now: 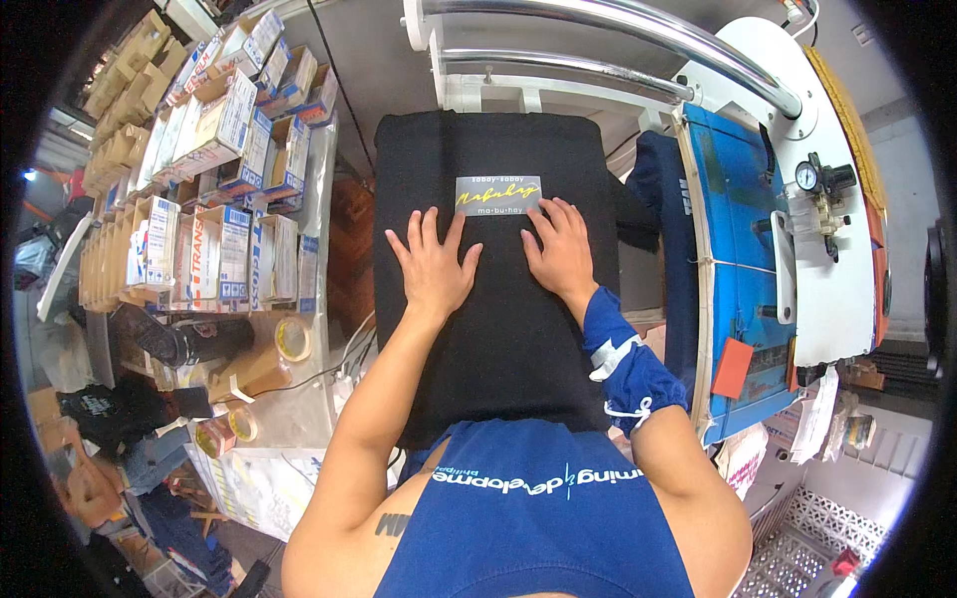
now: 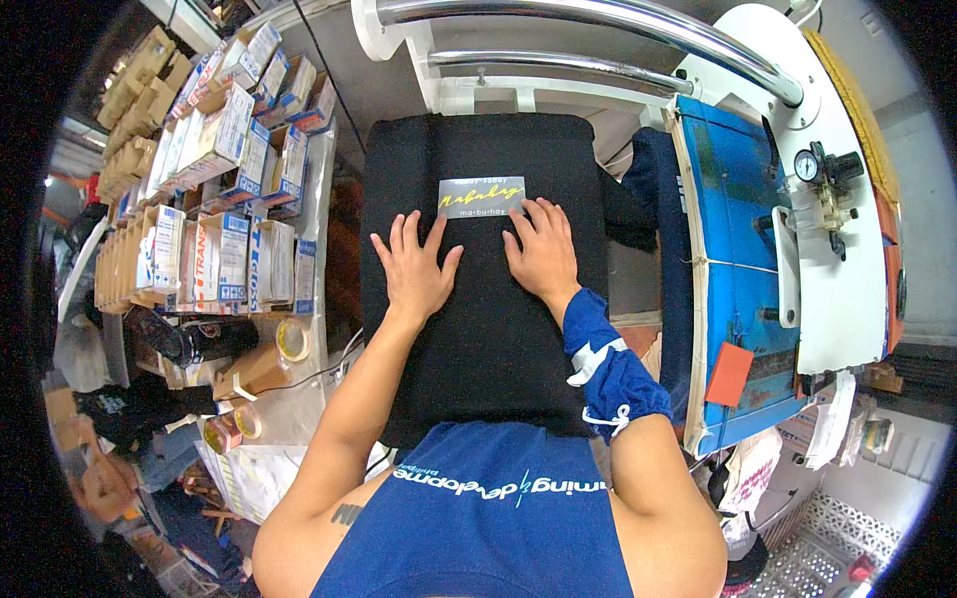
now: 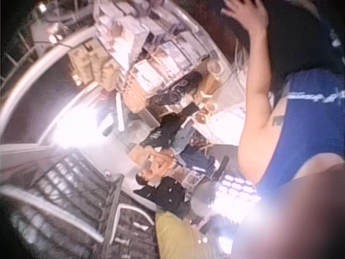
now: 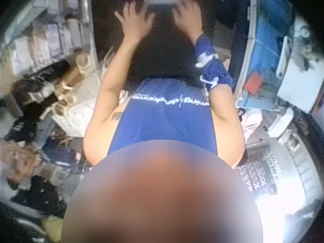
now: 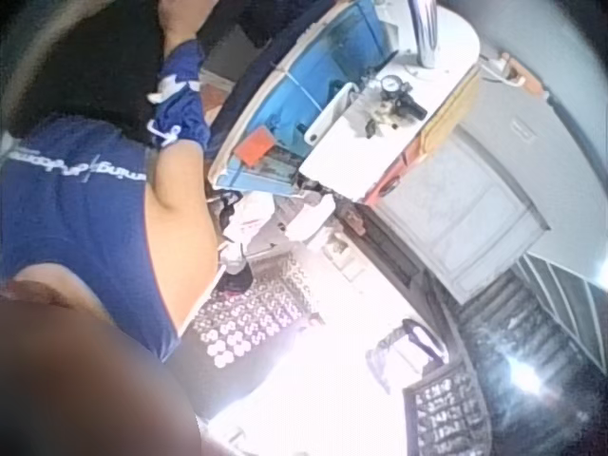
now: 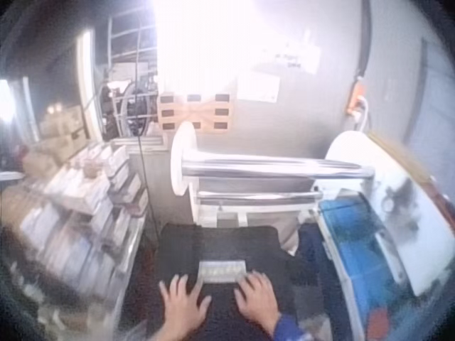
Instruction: The person places a black t-shirt on a heat press, aligns a transfer sheet, and operates the press to apply the design. They repeat this process with multiple shirts, cutting transfer sheets with scissors and stacking finished shirts.
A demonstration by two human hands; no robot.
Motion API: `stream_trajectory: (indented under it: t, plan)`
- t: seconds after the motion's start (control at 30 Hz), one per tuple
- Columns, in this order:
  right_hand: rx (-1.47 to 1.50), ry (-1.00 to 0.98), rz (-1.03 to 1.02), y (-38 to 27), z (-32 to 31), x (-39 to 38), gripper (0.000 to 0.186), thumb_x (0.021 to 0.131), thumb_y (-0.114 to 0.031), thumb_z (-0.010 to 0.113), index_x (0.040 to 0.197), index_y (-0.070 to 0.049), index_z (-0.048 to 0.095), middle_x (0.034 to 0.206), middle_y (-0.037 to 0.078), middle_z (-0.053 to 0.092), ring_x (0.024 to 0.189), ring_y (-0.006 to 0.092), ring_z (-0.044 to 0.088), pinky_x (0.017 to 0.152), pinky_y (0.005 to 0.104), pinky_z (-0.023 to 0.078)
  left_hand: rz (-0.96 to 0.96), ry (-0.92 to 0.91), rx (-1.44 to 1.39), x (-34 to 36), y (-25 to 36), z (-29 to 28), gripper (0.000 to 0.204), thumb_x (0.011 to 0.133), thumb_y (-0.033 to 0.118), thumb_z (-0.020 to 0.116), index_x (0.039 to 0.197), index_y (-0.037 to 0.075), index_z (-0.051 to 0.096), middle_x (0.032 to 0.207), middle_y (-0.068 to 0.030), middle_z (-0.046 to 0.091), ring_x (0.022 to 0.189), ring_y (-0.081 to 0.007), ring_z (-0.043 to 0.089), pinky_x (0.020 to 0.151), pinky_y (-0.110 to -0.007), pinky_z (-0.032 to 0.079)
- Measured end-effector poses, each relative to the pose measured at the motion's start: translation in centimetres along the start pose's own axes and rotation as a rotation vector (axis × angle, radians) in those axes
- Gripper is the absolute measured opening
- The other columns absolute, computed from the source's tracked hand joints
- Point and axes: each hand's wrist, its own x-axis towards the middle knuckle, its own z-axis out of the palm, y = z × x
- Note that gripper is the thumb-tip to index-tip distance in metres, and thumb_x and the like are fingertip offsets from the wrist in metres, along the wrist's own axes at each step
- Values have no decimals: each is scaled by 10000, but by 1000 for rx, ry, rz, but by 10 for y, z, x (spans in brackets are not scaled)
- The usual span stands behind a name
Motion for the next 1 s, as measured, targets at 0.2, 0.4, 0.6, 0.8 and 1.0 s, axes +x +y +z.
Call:
stream_trajectory:
  t: [0.2, 0.4, 0.6, 0.8, 1.0]
  plan:
    - [18, 19, -6, -5, -1, -5, 374, 893, -216, 684, 1223, -41, 664, 1317, 173, 594, 1304, 371, 503, 1134, 515, 359, -15, 8, 27, -7, 0, -6, 579, 950, 449, 618, 1447, 163, 540, 1394, -186, 456, 1394, -387, 344, 1147, -740, 112]
    - [78, 38, 63, -3, -3, -7, 389, 889, -227, 692, 1234, -51, 663, 1337, 191, 571, 1311, 385, 491, 1133, 515, 355, 2, 38, 0, -8, 3, -5, 546, 950, 436, 631, 1413, 150, 583, 1212, -145, 479, 1211, -334, 419, 1133, -662, 205]
    - [-87, 23, 162, -18, -7, -21, 439, 904, -300, 677, 1284, -83, 649, 1412, 219, 506, 1368, 421, 425, 1151, 586, 297, -4, 49, 19, -8, 4, -7, 536, 937, 432, 639, 1391, 149, 605, 1146, -129, 504, 1145, -319, 451, 1092, -588, 274]
    - [-71, -1, 190, -15, -4, -22, 463, 925, -364, 630, 1315, -114, 632, 1435, 223, 484, 1409, 437, 366, 1169, 638, 228, 11, 72, 49, -6, 4, -6, 542, 940, 435, 631, 1405, 157, 596, 1131, -121, 507, 1141, -310, 462, 1094, -589, 274]
    - [-94, -24, 193, -16, -5, -22, 462, 929, -358, 626, 1326, -122, 633, 1441, 222, 485, 1404, 437, 372, 1171, 633, 233, 3, 72, 21, -8, 5, -5, 543, 932, 417, 640, 1395, 137, 597, 1141, -121, 502, 1143, -313, 453, 1108, -605, 264]
